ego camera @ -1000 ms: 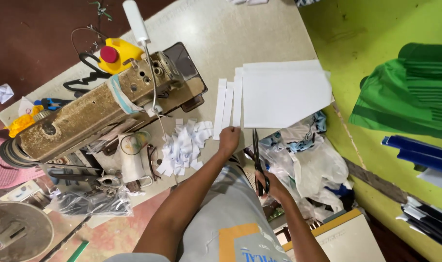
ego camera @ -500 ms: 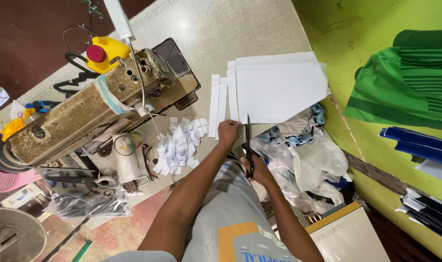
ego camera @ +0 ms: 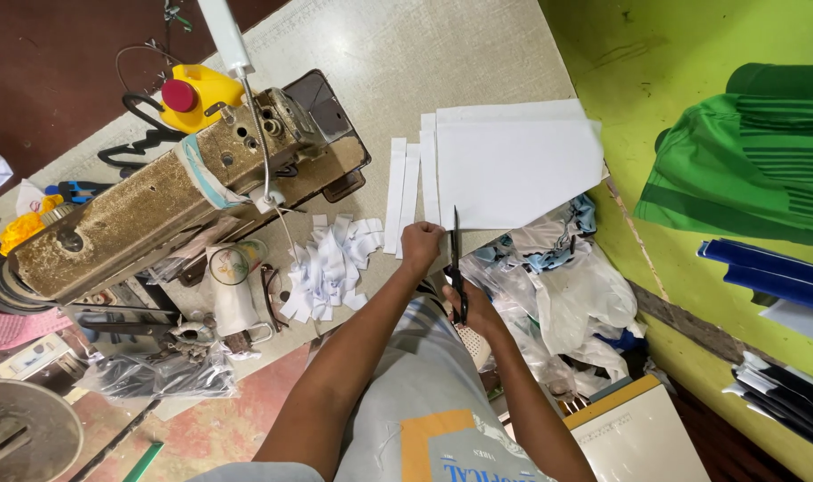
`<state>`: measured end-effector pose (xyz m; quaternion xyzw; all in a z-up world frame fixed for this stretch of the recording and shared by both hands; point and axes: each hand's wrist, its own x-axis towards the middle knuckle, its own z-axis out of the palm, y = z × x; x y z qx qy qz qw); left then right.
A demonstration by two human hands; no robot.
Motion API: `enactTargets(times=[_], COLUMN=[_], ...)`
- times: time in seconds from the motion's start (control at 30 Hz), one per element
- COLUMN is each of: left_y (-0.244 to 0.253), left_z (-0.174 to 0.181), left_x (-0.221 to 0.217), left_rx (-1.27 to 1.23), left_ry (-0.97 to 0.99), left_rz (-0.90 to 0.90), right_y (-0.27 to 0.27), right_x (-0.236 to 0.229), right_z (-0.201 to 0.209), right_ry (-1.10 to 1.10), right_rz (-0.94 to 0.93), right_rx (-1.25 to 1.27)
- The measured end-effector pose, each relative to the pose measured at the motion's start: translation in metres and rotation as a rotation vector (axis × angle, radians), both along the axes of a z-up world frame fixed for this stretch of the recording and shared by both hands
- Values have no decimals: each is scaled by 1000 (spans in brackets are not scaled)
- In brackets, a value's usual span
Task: Cutting white fabric strips into smaller pieces using scissors
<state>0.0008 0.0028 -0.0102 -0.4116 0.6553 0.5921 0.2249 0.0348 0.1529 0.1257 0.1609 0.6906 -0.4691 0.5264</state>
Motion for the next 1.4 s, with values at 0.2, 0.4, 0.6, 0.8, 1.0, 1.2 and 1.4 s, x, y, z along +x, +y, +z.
enactTargets(times=[0.2, 0.4, 0.6, 0.8, 1.0, 1.2, 1.4], left_y=[1, 0, 2, 2, 2, 2, 0], left_z=[1, -1, -28, -25, -18, -5, -8], left_x=[0, -1, 6, 5, 4, 4, 6], left_rx=[-4, -7, -5, -21, -45, -66, -64], left_ry=[1, -1, 38, 44, 68, 83, 81], left_rz=[-13, -11, -5, -8, -38, -42, -42], right_y=[-2, -4, -8, -8, -9, -9, -14], right_x=[-1, -2, -3, 1, 10, -15, -25], right_z=[1, 11, 16, 12, -4, -1, -8], right_ry=[12, 6, 35, 50, 45, 2, 26], right_rz=[12, 19, 41, 9, -51, -6, 9], right_rx=[6, 20, 20, 39, 24, 38, 74])
